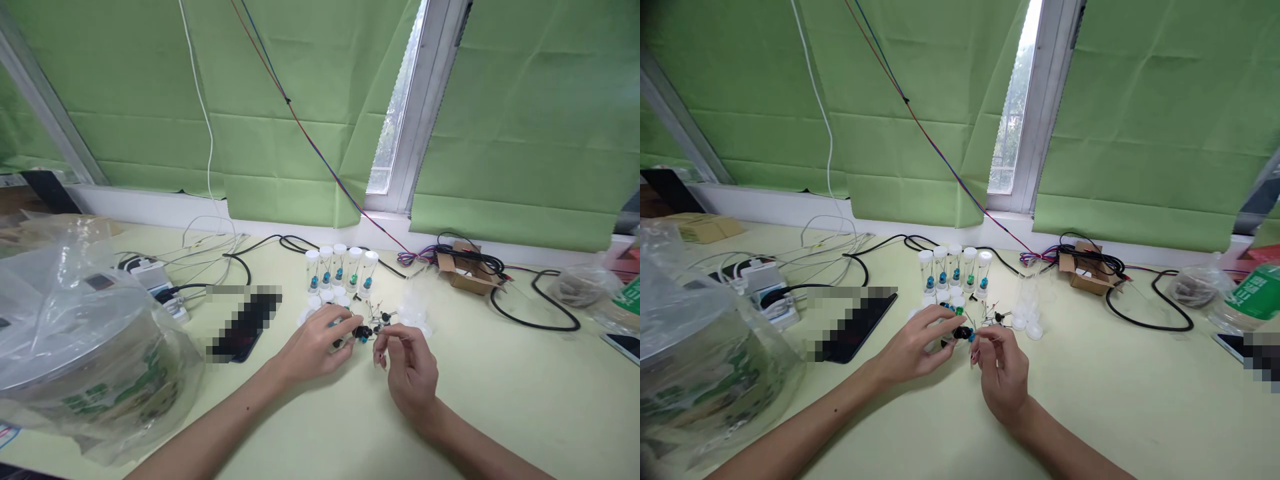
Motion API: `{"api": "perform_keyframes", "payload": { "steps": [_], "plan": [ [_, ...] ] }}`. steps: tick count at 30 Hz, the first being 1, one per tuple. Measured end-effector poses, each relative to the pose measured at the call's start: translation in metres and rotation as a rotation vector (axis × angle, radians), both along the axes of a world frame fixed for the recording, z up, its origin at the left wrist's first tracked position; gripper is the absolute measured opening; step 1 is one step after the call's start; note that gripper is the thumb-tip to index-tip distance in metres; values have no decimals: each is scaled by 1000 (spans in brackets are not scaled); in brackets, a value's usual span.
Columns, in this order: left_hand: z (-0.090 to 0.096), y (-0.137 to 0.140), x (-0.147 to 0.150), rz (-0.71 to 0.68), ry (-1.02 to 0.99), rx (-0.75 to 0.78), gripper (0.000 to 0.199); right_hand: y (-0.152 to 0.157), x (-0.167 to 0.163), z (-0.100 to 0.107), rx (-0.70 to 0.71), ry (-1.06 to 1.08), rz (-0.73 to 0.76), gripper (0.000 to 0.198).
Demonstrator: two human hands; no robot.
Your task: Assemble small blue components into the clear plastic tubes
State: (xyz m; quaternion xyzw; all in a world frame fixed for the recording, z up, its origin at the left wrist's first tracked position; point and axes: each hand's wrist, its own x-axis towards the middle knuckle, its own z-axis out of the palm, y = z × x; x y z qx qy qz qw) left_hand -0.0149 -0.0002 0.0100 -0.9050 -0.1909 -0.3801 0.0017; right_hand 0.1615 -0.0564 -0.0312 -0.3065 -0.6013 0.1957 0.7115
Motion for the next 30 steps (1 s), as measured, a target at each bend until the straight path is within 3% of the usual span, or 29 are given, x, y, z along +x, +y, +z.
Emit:
{"api": "perform_keyframes", "payload": {
  "steps": [5, 10, 30],
  "plan": [
    [0, -6, 4, -10, 13, 17, 40, -3, -8, 10, -236, 158, 45, 12],
    [-3, -9, 6, 14, 2, 44, 41, -3, -10, 20, -328, 196, 28, 19],
    [-8, -17, 12, 25, -42, -34, 44, -1, -7, 14, -427, 163, 70, 24]
  ]
}}
